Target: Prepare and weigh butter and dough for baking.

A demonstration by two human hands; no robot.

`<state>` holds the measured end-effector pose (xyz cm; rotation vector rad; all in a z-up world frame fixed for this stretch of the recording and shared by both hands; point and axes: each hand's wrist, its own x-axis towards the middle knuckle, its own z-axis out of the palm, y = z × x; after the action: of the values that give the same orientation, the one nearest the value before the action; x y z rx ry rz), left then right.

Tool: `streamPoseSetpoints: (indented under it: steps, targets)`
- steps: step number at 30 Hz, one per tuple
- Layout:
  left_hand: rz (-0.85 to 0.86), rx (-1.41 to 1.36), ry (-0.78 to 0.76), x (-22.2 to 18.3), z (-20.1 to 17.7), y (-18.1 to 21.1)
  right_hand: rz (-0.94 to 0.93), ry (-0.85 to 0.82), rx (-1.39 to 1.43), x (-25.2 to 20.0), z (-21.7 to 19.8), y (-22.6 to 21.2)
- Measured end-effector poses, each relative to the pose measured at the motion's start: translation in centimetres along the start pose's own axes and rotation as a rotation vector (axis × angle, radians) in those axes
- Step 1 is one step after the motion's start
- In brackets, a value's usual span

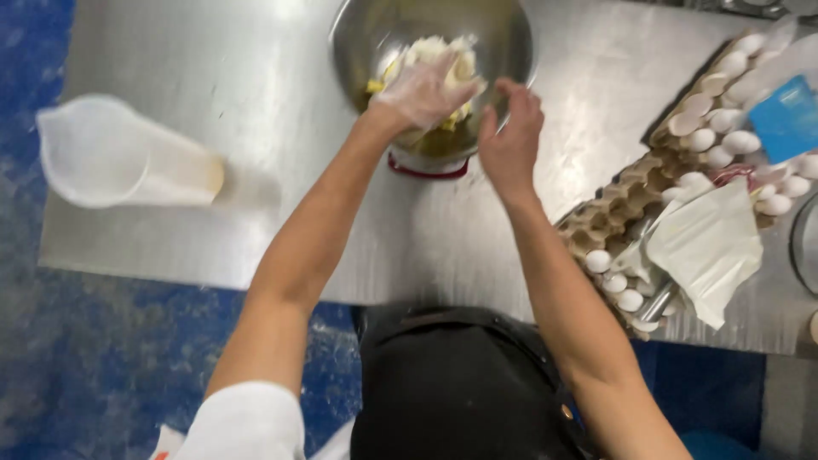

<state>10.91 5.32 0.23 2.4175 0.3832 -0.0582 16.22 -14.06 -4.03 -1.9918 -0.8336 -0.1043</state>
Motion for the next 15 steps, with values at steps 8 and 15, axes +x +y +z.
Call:
streamPoseSetpoints:
  steps: [8, 15]
  targets:
    - [-0.189, 0.173, -0.321, -1.5, -4.3, 2.5, 0.080, -0.185, -0.339, -1.5, 2.7, 0.3]
    - [-0.069, 0.347, -0.351, 3.4, 1.4, -4.9, 0.091, -0.250, -0.314, -2.9, 3.6, 0.5]
